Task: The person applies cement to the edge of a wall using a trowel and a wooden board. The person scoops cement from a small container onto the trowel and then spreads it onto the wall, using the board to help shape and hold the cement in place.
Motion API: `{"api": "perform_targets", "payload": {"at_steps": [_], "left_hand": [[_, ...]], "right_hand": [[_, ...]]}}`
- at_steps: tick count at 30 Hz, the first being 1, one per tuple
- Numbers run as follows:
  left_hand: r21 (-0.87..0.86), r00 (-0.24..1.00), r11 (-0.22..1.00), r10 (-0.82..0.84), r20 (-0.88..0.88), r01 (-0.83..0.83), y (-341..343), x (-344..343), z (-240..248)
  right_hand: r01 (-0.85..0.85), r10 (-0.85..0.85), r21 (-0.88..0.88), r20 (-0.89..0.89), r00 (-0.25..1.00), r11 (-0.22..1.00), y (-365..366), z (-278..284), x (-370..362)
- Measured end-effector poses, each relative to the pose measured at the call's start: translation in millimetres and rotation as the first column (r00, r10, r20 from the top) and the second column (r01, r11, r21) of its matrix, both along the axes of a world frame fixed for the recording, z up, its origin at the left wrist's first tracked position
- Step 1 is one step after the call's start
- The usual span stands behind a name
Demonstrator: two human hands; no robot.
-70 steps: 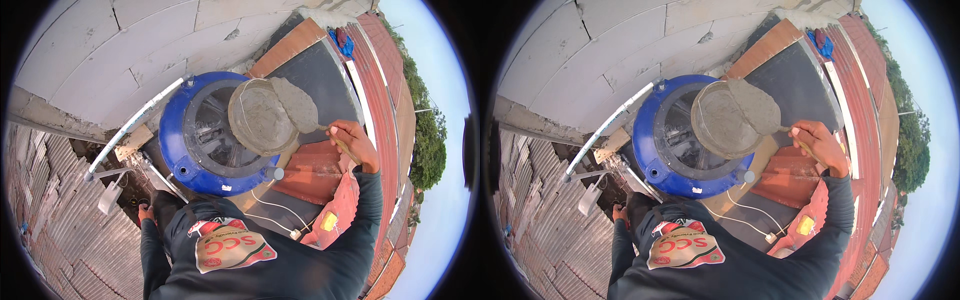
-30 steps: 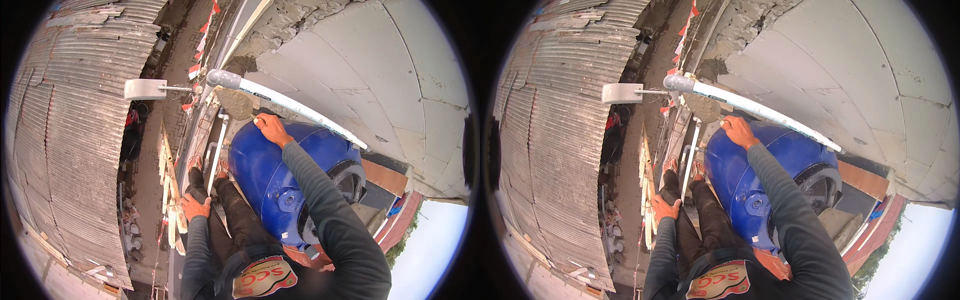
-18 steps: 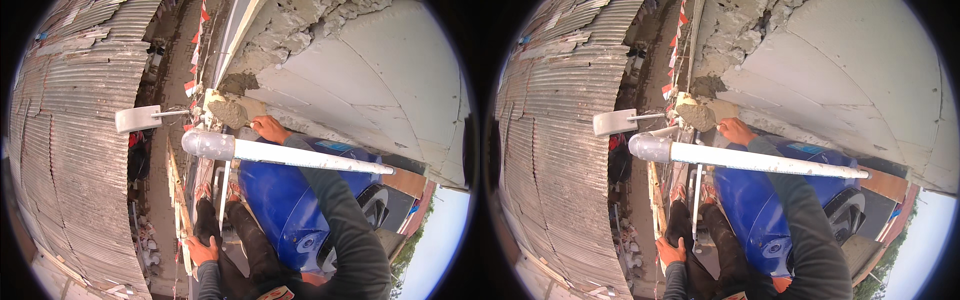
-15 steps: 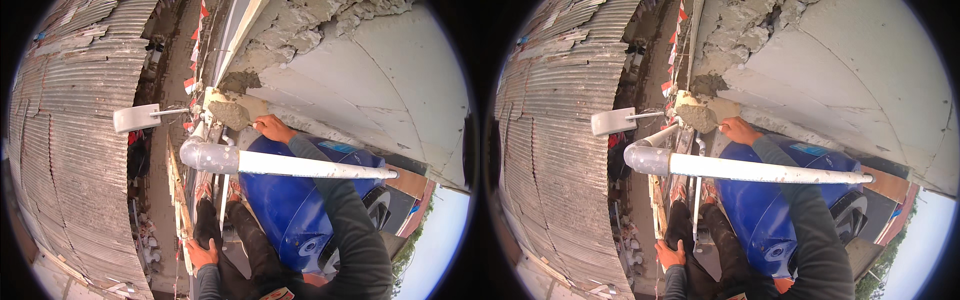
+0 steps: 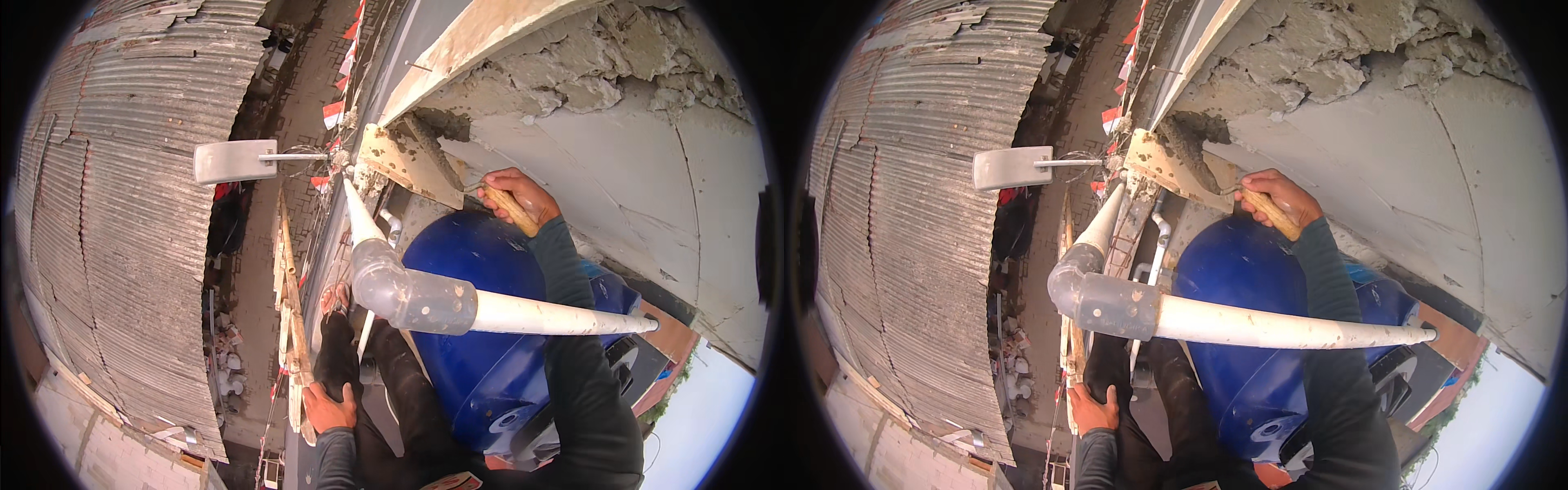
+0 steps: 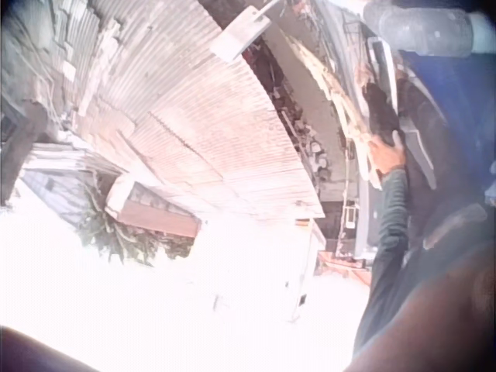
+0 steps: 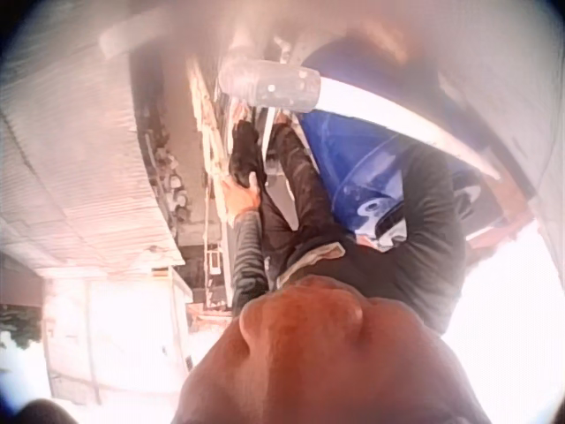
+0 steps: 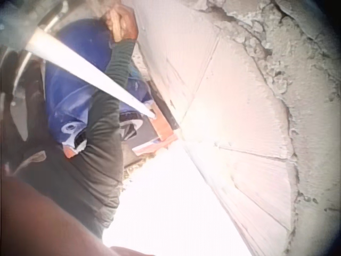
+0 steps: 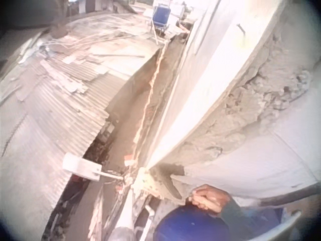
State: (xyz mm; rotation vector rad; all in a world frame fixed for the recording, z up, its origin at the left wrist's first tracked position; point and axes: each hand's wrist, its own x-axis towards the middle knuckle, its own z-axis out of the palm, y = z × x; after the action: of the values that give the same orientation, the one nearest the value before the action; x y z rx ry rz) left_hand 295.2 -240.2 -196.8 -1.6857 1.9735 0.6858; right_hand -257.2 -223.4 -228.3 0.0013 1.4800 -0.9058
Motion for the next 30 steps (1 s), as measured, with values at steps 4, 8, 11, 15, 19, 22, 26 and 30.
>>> {"api": "perform_targets", "payload": {"at_steps": [4, 8, 11, 15, 19, 22, 26, 30], "left_hand": [[-0.005, 1.0, 1.0, -0.006, 0.007, 0.006, 4, 1, -1], [-0.018, 0.998, 0.998, -0.054, -0.023, 0.054, 0, -8, -4], [-0.031, 0.998, 0.998, -0.06, -0.019, 0.06, 3, -5, -5], [-0.038, 0.998, 0.998, -0.059, 0.003, 0.059, 12, -3, -6], [-0.058, 0.999, 0.998, -0.032, 0.004, 0.032, 16, -2, -5], [-0.068, 0.998, 0.996, -0.055, -0.011, 0.054, 17, -4, -4], [0.017, 0.999, 0.999, -0.032, 0.002, 0.032, 16, -2, -5], [0.002, 0.998, 0.999, -0.049, 0.028, 0.048, 17, -5, -4]], "right_hand": [[0.015, -0.017, -0.034, -0.077, 0.997, 0.999, 31, 51, 18], [-0.333, 0.388, 0.2, -0.443, 0.808, 0.921, 20, -31, 14], [-0.45, 0.514, 0.287, -0.665, 0.542, 0.846, 0, -129, 3], [-0.416, 0.398, 0.234, -0.84, 0.368, 0.879, 4, -189, 2], [-0.316, 0.345, 0.182, -0.72, 0.602, 0.931, 5, -178, 10], [-0.247, 0.286, 0.157, -0.675, 0.68, 0.956, 16, -168, 16], [-0.227, 0.206, 0.065, -0.702, 0.681, 0.972, 28, -159, 25], [-0.197, 0.166, 0.04, -0.708, 0.687, 0.98, 30, -143, 30]]}}
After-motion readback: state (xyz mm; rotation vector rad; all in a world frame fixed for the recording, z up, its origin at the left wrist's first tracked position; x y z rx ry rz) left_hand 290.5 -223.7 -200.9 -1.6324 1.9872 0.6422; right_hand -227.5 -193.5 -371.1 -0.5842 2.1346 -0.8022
